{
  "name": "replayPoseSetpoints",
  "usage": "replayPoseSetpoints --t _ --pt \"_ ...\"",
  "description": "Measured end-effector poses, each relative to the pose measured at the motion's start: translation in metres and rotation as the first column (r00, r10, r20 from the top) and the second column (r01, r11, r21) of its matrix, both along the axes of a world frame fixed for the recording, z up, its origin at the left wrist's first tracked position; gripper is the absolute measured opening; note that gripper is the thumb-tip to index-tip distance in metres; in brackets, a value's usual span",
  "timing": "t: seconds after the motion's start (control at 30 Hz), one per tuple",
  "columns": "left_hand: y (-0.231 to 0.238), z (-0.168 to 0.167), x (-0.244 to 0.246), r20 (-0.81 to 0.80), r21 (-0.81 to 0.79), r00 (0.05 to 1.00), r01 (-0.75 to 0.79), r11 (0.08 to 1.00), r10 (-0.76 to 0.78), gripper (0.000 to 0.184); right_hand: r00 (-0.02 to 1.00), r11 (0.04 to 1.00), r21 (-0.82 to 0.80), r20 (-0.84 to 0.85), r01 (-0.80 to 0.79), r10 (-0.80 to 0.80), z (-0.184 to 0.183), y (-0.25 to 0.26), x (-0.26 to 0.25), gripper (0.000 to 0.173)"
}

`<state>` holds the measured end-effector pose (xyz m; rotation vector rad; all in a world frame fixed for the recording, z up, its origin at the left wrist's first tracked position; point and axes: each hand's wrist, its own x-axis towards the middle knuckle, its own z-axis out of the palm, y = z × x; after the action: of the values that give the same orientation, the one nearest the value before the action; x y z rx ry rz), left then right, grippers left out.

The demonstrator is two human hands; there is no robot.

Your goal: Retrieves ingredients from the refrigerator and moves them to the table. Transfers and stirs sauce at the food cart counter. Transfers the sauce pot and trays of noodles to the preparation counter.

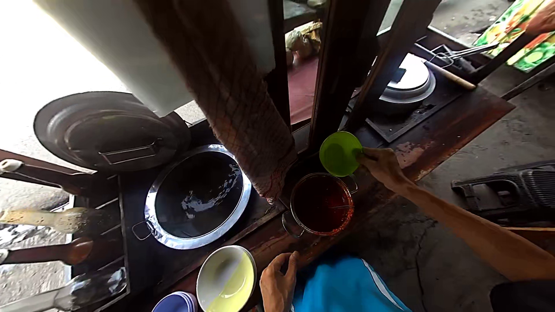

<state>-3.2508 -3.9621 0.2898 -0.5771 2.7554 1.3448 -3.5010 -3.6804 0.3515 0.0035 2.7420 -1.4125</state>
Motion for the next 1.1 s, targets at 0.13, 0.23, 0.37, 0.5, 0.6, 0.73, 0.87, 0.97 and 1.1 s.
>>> replayPoseSetpoints --t 0.13,0.23,0.37,0.5,0.6,0.73,0.87,0.97,1.1 --pt "0.003 -0.003 -0.005 0.016 0.055 0.999 -0.052 0.997 0.051 0.026 0.887 0.920 -0.285 0.446 0.268 -0.121 -0.012 0.035 -0.032 0.016" --pt "0.008 -0.003 -0.011 0.028 0.096 0.989 -0.148 0.984 0.146 0.024 0.887 0.941 -0.165 0.415 0.294 -0.204 -0.046 0.055 -0.049 0.017" --pt "0.015 -0.003 -0.026 0.043 0.085 0.971 -0.239 0.967 0.236 0.027 0.882 0.966 0.107 0.393 0.237 -0.260 -0.106 0.073 -0.066 0.023" --pt "0.020 -0.009 -0.036 0.068 0.106 0.961 -0.274 0.956 0.268 0.031 0.866 0.962 0.091 0.420 0.258 -0.273 -0.136 0.077 -0.071 0.022" --pt "0.025 -0.012 -0.041 0.058 0.137 0.959 -0.283 0.949 0.278 0.029 0.858 0.964 0.053 0.445 0.261 -0.256 -0.140 0.082 -0.073 0.026" --pt "0.028 -0.015 -0.044 0.026 0.166 0.956 -0.293 0.942 0.293 0.025 0.913 0.959 0.277 0.374 0.061 -0.166 -0.126 0.093 -0.067 0.045" --pt "0.028 -0.017 -0.046 0.021 0.184 0.951 -0.306 0.934 0.307 0.023 0.994 0.915 0.389 0.057 -0.109 0.094 -0.060 0.068 -0.021 0.045" --pt "0.026 -0.021 -0.046 0.002 0.192 0.955 -0.292 0.937 0.297 0.022 0.864 0.784 0.442 -0.037 -0.436 0.501 -0.018 0.029 0.030 0.036" --pt "0.024 -0.020 -0.047 -0.003 0.184 0.962 -0.269 0.945 0.275 0.022 0.674 0.382 0.602 0.382 -0.701 0.633 0.008 -0.014 0.052 0.034"
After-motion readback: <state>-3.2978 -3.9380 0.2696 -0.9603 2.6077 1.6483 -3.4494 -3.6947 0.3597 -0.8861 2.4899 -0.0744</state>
